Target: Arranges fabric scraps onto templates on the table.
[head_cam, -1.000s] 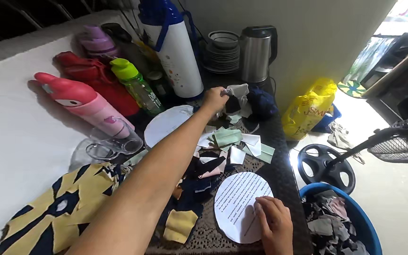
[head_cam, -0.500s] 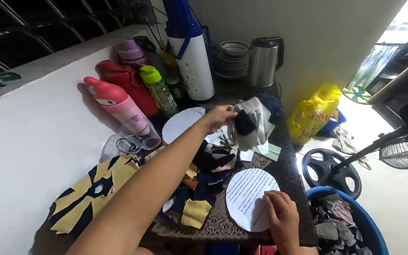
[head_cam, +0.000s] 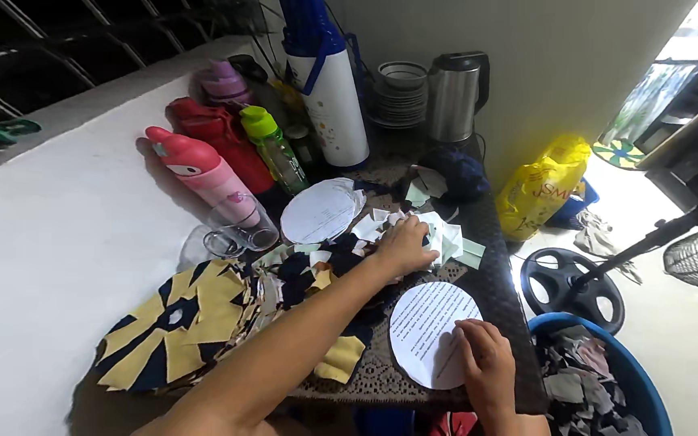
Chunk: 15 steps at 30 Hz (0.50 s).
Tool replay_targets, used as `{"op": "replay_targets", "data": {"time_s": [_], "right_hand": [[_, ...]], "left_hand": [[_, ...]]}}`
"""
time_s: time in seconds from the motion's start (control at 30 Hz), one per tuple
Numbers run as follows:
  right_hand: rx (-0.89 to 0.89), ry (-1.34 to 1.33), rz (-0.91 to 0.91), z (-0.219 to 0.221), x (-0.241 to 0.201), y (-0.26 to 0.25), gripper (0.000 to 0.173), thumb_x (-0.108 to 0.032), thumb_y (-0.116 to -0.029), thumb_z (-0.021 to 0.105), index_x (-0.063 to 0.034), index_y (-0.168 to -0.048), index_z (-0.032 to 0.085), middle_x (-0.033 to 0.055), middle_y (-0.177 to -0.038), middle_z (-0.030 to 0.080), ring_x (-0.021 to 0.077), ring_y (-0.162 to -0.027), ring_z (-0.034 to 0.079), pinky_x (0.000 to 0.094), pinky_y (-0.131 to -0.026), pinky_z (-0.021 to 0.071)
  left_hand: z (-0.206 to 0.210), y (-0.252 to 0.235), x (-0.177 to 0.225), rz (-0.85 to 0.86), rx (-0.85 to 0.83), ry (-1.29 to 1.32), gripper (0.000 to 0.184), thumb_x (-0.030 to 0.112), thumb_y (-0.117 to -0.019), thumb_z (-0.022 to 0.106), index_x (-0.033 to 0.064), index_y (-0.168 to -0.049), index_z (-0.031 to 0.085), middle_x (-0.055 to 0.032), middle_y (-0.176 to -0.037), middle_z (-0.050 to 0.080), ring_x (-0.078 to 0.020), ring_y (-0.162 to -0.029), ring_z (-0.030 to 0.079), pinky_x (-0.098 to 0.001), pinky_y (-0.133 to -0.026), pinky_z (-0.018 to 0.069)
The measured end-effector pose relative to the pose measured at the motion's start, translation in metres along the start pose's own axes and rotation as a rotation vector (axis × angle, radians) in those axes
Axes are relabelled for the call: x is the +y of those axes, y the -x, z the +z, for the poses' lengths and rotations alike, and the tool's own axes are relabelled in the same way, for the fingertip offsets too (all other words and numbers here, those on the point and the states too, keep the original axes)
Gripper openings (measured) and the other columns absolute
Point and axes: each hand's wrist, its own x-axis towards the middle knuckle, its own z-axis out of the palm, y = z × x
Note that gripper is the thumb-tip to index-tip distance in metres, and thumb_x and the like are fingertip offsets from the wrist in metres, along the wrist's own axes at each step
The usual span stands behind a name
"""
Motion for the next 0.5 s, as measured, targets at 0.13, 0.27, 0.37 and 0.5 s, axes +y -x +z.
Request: {"op": "replay_targets", "data": {"time_s": [0.13,0.27,0.37,0.5], "right_hand": [[-0.002,0.004,-0.003,0.001,0.0,0.001,0.025,-0.02,-0.0936,0.058,-0.0096,-0.098,0.081,0.0052,-0.104,0.077,0.0219,-0.097,0.072,0.0461,-0.084,0.0529],[-0.004,-0.002,-0.001,0.0,-0.001,0.0,0.025,-0.019,-0.0929,0.059,-0.0086,-0.098,0.081,0.0063,-0.104,0.077,0.0238,-0.097,0.072,0.0476,-0.084,0.053],[0.002,-0.005,-0.005,0.0,-0.001,0.0,0.025,-0.019,-0.0927,0.059,-0.0086,-0.098,0.081,0.0068,-0.103,0.077,0.0239,-0.096,0.072,0.0473,-0.083,0.053],[0.004,-0.006,-0.01,0.0,-0.002,0.0,0.025,-0.019,-0.093,0.059,-0.008,-0.098,0.081,0.008,-0.103,0.077,0.025,-0.097,0.072,0.0484,-0.084,0.0531]], "left_hand": [[0.008,0.0,0.019,-0.144,-0.023,-0.04,0.044,0.029,-0.0958,0.067,0.0003,-0.129,0.062,-0.0234,-0.138,0.054,-0.0427,-0.131,0.051,-0.0587,-0.103,0.0459],[0.01,-0.001,0.017,-0.176,0.024,-0.026,0.032,0.004,-0.0946,0.06,-0.0014,-0.126,0.062,-0.0246,-0.134,0.056,-0.043,-0.126,0.055,-0.0573,-0.101,0.0482],[0.001,0.0,0.001,-0.197,0.126,0.14,0.025,0.004,-0.0953,0.061,-0.0022,-0.119,0.065,-0.0244,-0.122,0.064,-0.0418,-0.115,0.063,-0.0599,-0.096,0.0506],[-0.026,-0.002,-0.035,-0.297,0.304,0.44,0.031,0.009,-0.0955,0.067,-0.0024,-0.124,0.064,-0.0275,-0.116,0.066,-0.0426,-0.105,0.065,-0.063,-0.092,0.0505]]}}
